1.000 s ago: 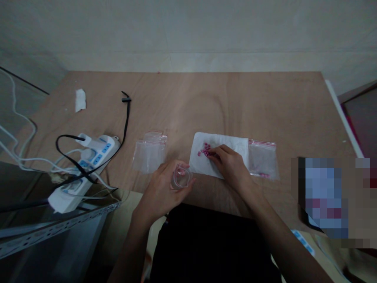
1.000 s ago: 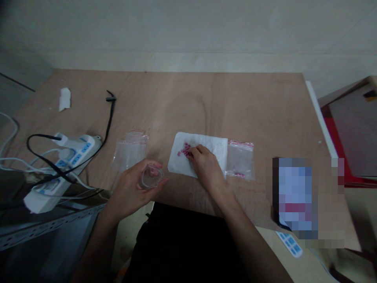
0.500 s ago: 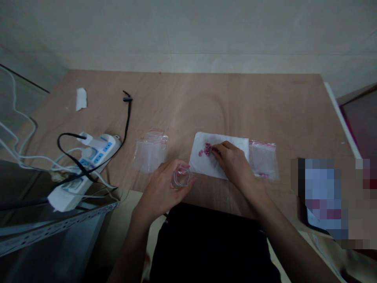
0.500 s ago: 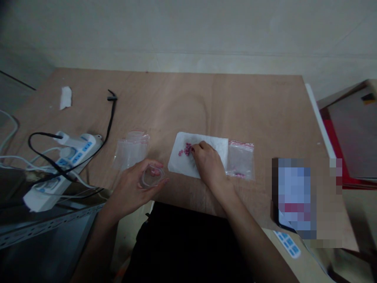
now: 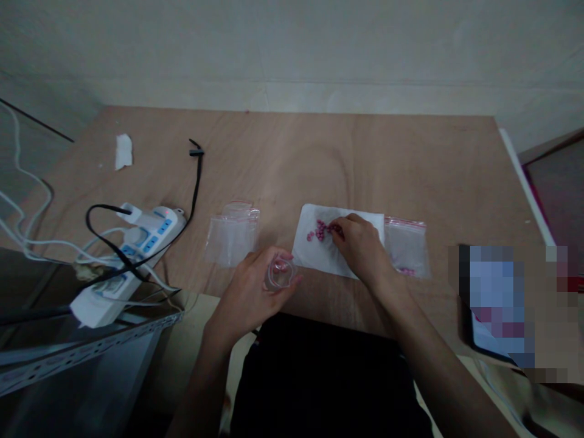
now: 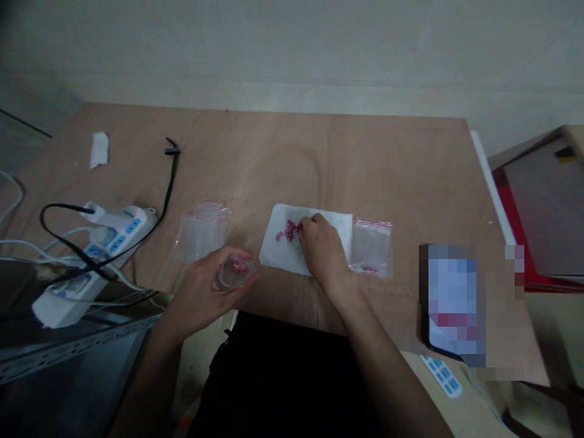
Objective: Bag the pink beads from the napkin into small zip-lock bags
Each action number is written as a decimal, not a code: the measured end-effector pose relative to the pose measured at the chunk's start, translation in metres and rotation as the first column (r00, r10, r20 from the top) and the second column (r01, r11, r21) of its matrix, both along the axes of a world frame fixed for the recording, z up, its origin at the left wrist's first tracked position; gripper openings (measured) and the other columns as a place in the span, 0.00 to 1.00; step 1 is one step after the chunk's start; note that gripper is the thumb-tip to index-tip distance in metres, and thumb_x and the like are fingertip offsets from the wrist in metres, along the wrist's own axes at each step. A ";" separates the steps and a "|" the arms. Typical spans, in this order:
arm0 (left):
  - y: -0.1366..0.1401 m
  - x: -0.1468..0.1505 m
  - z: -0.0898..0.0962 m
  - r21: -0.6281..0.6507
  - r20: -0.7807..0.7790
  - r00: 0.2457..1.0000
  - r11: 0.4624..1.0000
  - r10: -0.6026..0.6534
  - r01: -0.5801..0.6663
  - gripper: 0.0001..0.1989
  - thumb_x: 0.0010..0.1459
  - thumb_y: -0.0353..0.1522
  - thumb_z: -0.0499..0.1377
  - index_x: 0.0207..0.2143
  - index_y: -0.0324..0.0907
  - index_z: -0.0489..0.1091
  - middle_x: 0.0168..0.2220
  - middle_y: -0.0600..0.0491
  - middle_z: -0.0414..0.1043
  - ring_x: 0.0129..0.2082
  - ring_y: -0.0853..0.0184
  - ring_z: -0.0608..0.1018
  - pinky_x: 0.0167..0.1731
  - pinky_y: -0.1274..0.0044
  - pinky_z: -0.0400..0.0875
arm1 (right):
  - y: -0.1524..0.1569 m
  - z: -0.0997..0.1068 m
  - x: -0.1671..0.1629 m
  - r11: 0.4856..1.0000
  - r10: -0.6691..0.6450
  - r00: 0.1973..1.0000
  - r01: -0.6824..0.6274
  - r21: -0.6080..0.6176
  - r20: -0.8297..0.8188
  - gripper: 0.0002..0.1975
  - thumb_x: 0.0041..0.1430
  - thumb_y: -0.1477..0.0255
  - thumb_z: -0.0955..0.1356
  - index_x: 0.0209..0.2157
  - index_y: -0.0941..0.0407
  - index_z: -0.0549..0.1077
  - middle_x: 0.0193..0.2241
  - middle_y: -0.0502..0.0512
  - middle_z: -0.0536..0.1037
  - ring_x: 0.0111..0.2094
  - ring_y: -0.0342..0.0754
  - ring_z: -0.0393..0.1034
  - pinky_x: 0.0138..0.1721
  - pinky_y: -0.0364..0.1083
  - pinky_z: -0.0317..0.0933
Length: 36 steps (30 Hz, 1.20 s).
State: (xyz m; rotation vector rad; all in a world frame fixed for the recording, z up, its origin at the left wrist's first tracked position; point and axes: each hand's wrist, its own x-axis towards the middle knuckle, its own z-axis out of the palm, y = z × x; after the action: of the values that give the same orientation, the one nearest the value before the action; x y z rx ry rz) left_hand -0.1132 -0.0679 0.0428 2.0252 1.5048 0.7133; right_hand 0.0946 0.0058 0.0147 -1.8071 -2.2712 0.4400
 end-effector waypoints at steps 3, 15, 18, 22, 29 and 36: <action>0.000 0.000 0.000 0.011 -0.004 1.000 1.000 0.004 -0.004 0.12 0.56 0.36 0.64 0.41 0.43 0.67 0.32 0.55 0.75 0.32 0.66 0.78 0.33 0.74 0.74 | 0.000 0.003 -0.003 1.000 -0.025 0.999 0.025 -0.008 0.029 0.12 0.61 0.80 0.62 0.36 0.62 0.78 0.35 0.65 0.78 0.32 0.52 0.73 0.33 0.48 0.63; 0.002 0.003 0.003 -0.018 0.007 1.000 1.000 0.014 -0.014 0.11 0.57 0.36 0.63 0.40 0.44 0.67 0.32 0.55 0.76 0.32 0.66 0.78 0.33 0.74 0.74 | 0.002 0.006 -0.006 0.996 -0.088 0.995 0.089 -0.003 0.047 0.11 0.62 0.79 0.63 0.34 0.63 0.78 0.35 0.66 0.79 0.34 0.53 0.74 0.34 0.49 0.64; 0.004 0.006 0.006 -0.019 0.022 1.000 1.000 0.015 -0.015 0.11 0.57 0.36 0.63 0.40 0.44 0.67 0.32 0.55 0.75 0.32 0.66 0.78 0.33 0.74 0.74 | 0.008 0.005 0.000 0.999 -0.053 0.999 0.053 -0.013 0.009 0.11 0.60 0.79 0.64 0.32 0.62 0.79 0.33 0.65 0.80 0.34 0.54 0.75 0.34 0.49 0.64; 0.007 0.013 0.007 0.021 0.074 0.996 0.998 0.051 -0.053 0.12 0.55 0.35 0.64 0.39 0.43 0.66 0.32 0.55 0.73 0.32 0.67 0.77 0.33 0.75 0.74 | 0.005 0.017 0.005 1.000 -0.014 0.996 0.013 -0.014 -0.086 0.08 0.58 0.78 0.66 0.31 0.59 0.79 0.31 0.60 0.81 0.32 0.51 0.76 0.34 0.47 0.66; 0.016 0.039 0.003 0.030 0.217 0.975 0.997 0.057 -0.065 0.14 0.51 0.31 0.63 0.38 0.44 0.63 0.34 0.54 0.73 0.34 0.65 0.77 0.35 0.73 0.73 | -0.039 0.084 -0.006 0.967 0.255 0.842 -0.211 0.146 -0.475 0.05 0.59 0.77 0.69 0.33 0.54 0.78 0.32 0.51 0.81 0.30 0.44 0.76 0.32 0.42 0.68; 0.016 0.054 0.002 0.031 0.344 0.938 0.998 0.034 -0.047 0.18 0.46 0.28 0.61 0.40 0.46 0.60 0.37 0.53 0.72 0.35 0.64 0.76 0.35 0.72 0.72 | -0.045 0.093 -0.008 0.907 0.420 0.852 -0.404 0.117 -0.312 0.07 0.61 0.80 0.67 0.35 0.59 0.77 0.35 0.56 0.81 0.36 0.49 0.76 0.35 0.46 0.70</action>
State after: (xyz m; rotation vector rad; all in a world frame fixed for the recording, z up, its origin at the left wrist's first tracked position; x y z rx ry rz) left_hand -0.0591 -0.0522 0.0450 1.7847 1.3376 1.0597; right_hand 0.0864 -0.0393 0.1079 -1.1038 -2.3845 0.6948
